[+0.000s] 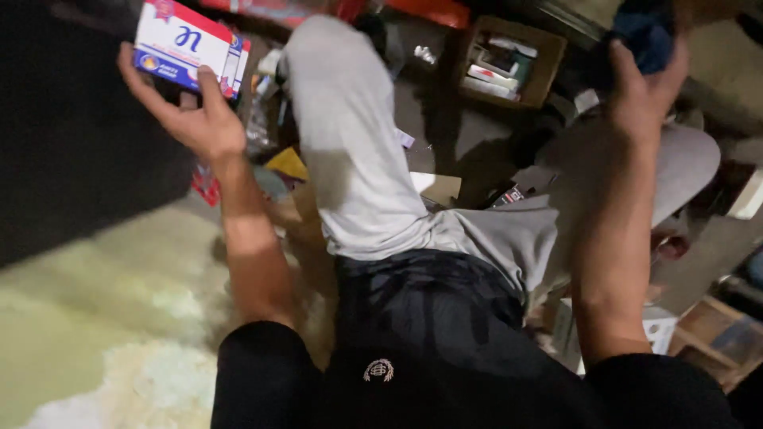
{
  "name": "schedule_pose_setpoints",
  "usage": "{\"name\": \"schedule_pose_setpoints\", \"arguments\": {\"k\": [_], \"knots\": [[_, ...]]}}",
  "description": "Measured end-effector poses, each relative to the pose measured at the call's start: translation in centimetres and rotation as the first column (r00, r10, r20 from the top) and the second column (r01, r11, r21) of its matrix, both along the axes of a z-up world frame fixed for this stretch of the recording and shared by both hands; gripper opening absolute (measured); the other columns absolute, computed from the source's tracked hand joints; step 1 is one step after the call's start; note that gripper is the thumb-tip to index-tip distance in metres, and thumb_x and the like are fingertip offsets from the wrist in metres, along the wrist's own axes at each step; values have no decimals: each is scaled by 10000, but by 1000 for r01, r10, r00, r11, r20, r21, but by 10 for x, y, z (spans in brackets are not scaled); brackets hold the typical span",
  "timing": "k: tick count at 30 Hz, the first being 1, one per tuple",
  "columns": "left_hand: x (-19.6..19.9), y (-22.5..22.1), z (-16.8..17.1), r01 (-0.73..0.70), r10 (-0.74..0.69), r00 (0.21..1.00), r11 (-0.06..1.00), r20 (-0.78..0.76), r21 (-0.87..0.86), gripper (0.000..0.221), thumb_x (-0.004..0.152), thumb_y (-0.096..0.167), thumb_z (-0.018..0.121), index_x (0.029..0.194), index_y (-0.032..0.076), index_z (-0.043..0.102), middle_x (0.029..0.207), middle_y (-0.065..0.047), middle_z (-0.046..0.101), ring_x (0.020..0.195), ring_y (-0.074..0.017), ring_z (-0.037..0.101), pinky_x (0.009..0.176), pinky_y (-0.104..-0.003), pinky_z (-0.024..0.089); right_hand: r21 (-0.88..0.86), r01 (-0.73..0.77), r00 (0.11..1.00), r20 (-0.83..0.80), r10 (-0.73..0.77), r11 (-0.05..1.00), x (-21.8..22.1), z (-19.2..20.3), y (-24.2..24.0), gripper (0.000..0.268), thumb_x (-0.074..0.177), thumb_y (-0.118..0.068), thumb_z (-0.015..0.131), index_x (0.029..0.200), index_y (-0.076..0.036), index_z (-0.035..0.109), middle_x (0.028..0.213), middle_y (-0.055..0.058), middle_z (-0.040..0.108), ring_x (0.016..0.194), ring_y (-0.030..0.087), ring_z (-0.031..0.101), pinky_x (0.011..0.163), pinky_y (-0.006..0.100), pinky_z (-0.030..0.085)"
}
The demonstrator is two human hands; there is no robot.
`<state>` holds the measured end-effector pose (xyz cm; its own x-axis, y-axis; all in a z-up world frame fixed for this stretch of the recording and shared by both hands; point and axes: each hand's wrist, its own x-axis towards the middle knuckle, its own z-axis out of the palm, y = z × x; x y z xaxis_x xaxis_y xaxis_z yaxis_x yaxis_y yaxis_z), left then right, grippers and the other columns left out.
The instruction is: The person cleans small motorcycle parts boxes by wiping them with a cloth, rotating each box by hand to clean all sides, then placing them on a shelf or into a cardboard box.
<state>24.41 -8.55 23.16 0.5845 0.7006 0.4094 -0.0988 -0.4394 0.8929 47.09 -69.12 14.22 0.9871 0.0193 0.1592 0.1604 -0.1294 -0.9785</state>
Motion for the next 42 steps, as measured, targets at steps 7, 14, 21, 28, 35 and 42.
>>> {"name": "schedule_pose_setpoints", "arguments": {"k": [7, 14, 21, 28, 35, 42], "knots": [[88, -91, 62, 383, -322, 898, 908, 300, -171, 805, 1071, -152, 730, 1657, 112, 246, 1645, -103, 308, 1510, -257, 328, 1295, -371, 253, 118, 18, 986, 164, -38, 993, -20, 29, 4, 579, 1115, -40, 768, 1592, -2, 440, 1388, 90, 616, 1243, 192, 599, 1112, 340, 471], [188, -219, -21, 628, -630, 762, 665, 149, -405, 709, 945, -137, 691, 1543, 76, 373, 1462, -191, 517, 1375, -288, 516, 1248, -428, 428, 283, 143, 985, 48, -163, 948, -36, 59, 8, 543, 1123, -41, 798, 1552, 11, 469, 1369, 66, 631, 1217, 169, 619, 1093, 316, 476], [266, -297, -263, 704, -785, 609, 600, -110, -381, 761, 833, -86, 741, 1476, 102, 380, 1401, -138, 562, 1314, -287, 541, 1123, -399, 441, 296, 245, 967, -7, -254, 923, -32, 61, 12, 550, 1065, -59, 812, 1505, 42, 497, 1332, 82, 681, 1183, 176, 648, 1105, 326, 519], [258, -340, -253, 521, -616, 390, 760, -684, -388, 766, 745, 79, 768, 1449, 112, 470, 1325, -158, 669, 1205, -290, 650, 1036, -379, 516, 316, 292, 954, -36, -296, 903, -42, 91, 19, 678, 997, -46, 764, 1560, 57, 399, 1367, 85, 635, 1253, 177, 622, 1142, 326, 491], [264, -336, -359, 712, -540, 570, 701, -619, 44, 757, 645, -28, 730, 1365, 59, 517, 1547, -318, 392, 1409, -425, 411, 1124, -427, 387, 281, 336, 942, -107, -318, 899, -40, 91, 21, 663, 983, -71, 753, 1538, 54, 412, 1350, 89, 636, 1227, 177, 621, 1112, 320, 491], [255, -337, -317, 653, -376, 639, 726, -671, 215, 284, 724, 108, 805, 990, 116, 704, 1310, -256, 605, 1232, -397, 594, 1008, -425, 500, 251, 322, 947, -67, -315, 913, -37, 88, 27, 669, 987, -94, 764, 1540, 50, 416, 1398, 99, 626, 1276, 184, 612, 1143, 315, 469]]}}
